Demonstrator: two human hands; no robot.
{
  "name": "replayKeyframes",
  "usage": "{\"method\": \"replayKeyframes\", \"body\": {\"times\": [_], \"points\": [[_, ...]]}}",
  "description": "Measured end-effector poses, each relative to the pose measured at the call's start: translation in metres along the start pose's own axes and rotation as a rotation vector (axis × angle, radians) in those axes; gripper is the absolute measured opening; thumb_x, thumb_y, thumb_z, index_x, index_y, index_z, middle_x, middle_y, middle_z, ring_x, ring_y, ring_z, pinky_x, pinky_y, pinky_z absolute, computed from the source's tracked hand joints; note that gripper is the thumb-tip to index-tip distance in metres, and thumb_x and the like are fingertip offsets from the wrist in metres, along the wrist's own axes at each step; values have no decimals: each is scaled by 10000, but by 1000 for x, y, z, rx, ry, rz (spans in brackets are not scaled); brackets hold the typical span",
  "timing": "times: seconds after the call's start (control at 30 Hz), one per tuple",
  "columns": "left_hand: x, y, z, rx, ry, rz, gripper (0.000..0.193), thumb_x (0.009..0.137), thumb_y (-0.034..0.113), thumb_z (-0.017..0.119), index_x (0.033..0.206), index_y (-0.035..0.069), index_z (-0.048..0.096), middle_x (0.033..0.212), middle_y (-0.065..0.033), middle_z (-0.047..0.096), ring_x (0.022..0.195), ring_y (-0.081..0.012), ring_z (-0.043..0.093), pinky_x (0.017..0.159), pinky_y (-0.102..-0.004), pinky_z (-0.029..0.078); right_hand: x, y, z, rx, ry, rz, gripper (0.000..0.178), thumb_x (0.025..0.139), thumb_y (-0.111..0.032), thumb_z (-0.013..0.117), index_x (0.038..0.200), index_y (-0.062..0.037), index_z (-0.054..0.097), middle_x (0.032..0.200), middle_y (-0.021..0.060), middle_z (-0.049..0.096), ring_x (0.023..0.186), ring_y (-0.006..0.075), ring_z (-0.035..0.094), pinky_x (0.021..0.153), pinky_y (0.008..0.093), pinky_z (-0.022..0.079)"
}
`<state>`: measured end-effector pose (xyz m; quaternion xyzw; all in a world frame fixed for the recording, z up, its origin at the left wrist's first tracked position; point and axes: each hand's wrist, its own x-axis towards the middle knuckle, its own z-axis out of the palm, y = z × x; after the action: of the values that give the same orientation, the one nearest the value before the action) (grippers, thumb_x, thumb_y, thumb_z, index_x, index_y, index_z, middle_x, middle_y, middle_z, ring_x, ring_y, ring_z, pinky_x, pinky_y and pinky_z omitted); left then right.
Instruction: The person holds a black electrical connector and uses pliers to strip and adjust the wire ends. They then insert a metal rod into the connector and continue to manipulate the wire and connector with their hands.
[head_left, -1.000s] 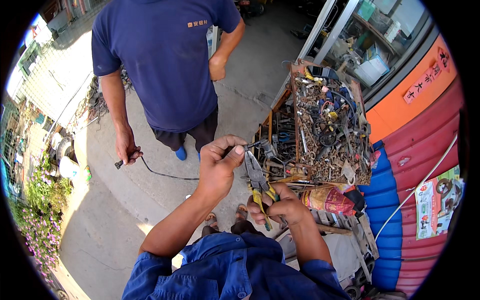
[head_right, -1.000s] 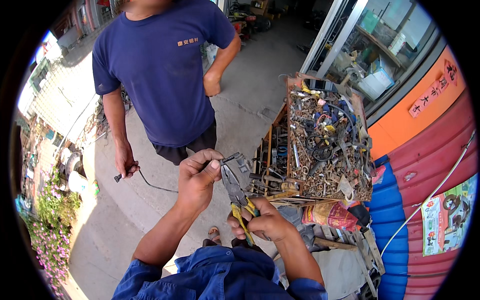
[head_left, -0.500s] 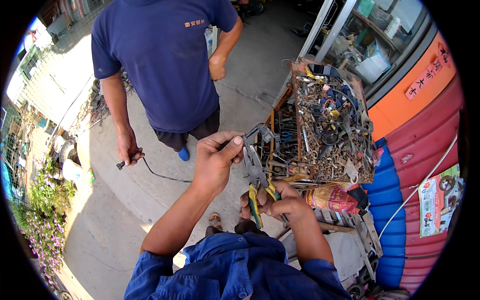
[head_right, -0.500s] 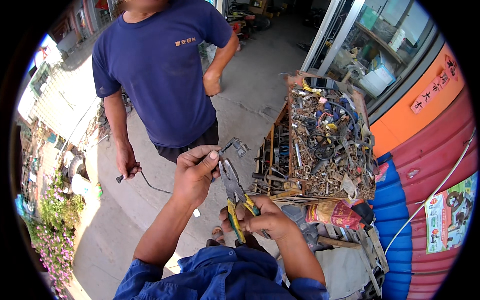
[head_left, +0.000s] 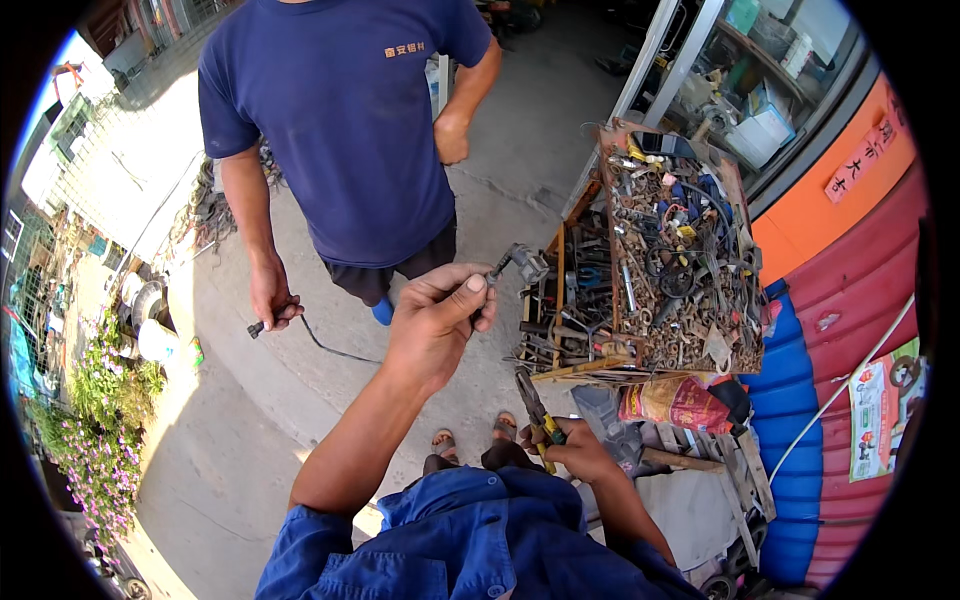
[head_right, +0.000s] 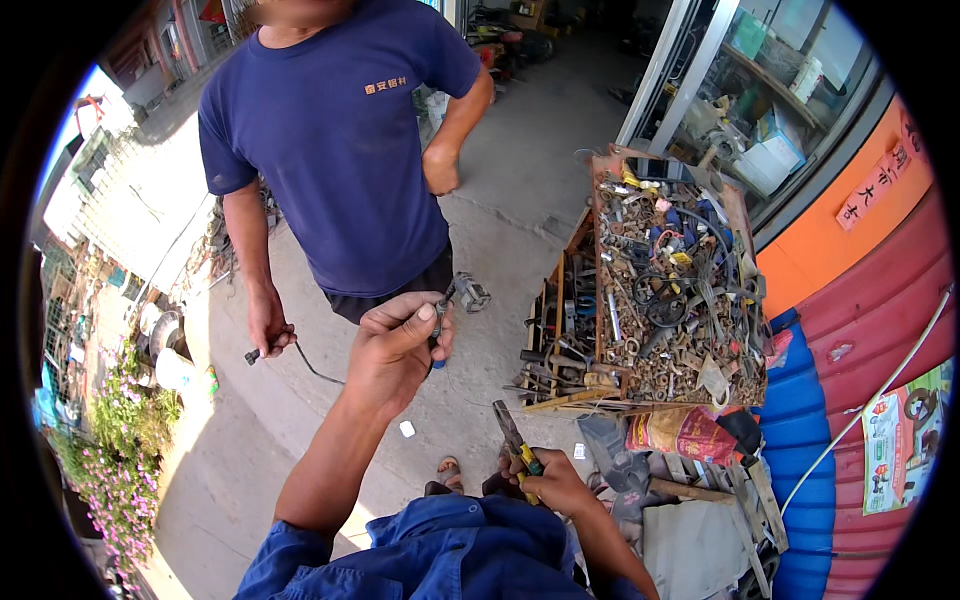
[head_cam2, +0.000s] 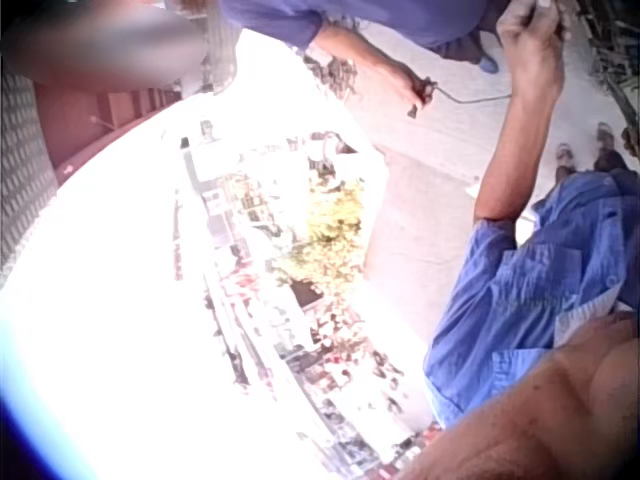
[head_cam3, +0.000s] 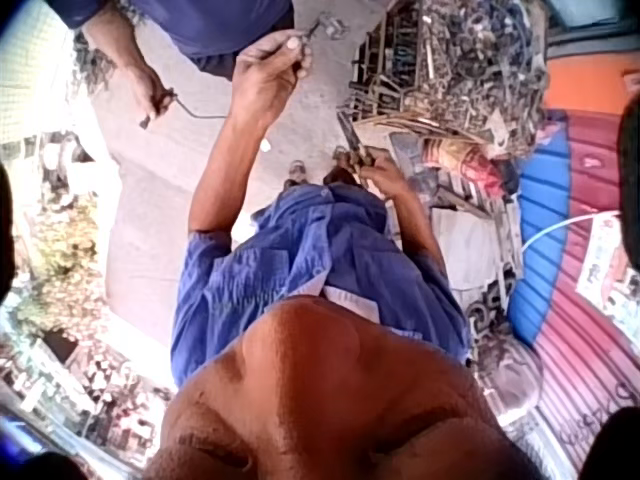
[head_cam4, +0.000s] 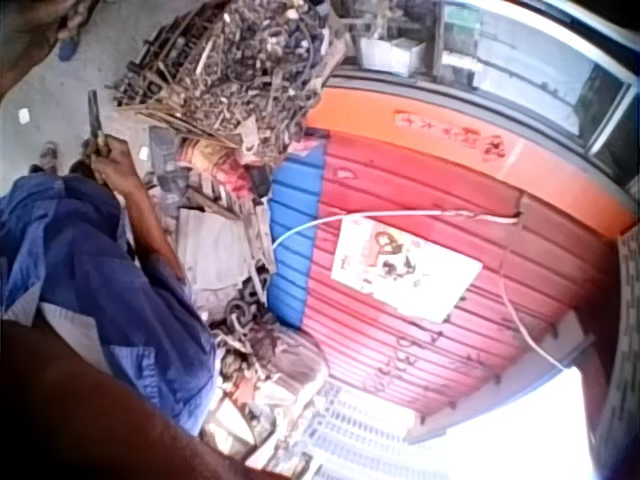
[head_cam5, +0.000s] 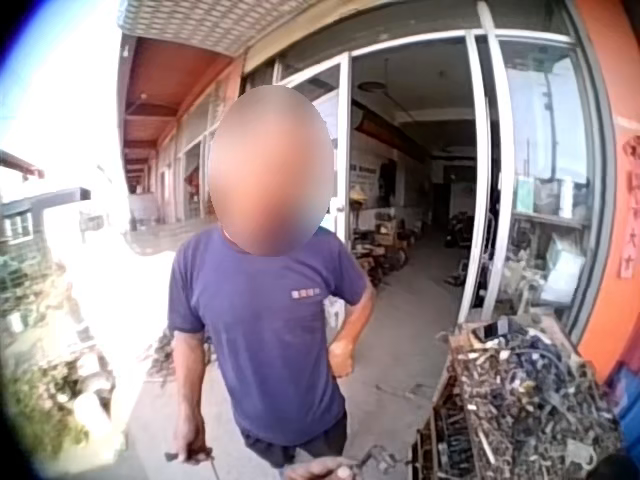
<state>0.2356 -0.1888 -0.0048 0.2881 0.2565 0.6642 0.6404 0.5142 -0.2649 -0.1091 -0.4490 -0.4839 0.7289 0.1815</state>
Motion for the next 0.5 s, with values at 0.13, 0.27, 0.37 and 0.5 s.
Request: {"method": "replayKeyframes", "body": {"times": [0.13,0.27,0.37,0.5], "points": [[3,-7,-1,58,6,30,189,976,108,633,1088,-36,684,906,-109,675,748,-178,581,647,-302,434,-5,57,-26,-207,131,90,220,760,22,640,978,53,646,1079,154,710,1001,234,695,896,335,545],[-1,-2,-6,132,-20,78,200,991,87,596,1132,-34,670,1001,-120,672,790,-173,573,662,-297,434,-17,92,-58,-371,236,241,197,751,-49,691,915,60,687,864,127,723,830,186,702,768,321,555],[3,-10,-4,157,-39,45,207,989,86,591,1140,-38,661,1006,-122,664,805,-183,566,680,-290,428,-33,127,-83,-16,413,352,165,758,3,675,905,78,659,816,115,700,752,209,701,651,309,562],[3,-20,-4,167,-43,18,197,991,92,591,1132,-34,648,987,-108,655,794,-162,566,657,-272,424,-17,181,-145,-166,575,392,108,736,-18,656,827,40,645,668,107,631,572,192,622,520,329,488]]}}
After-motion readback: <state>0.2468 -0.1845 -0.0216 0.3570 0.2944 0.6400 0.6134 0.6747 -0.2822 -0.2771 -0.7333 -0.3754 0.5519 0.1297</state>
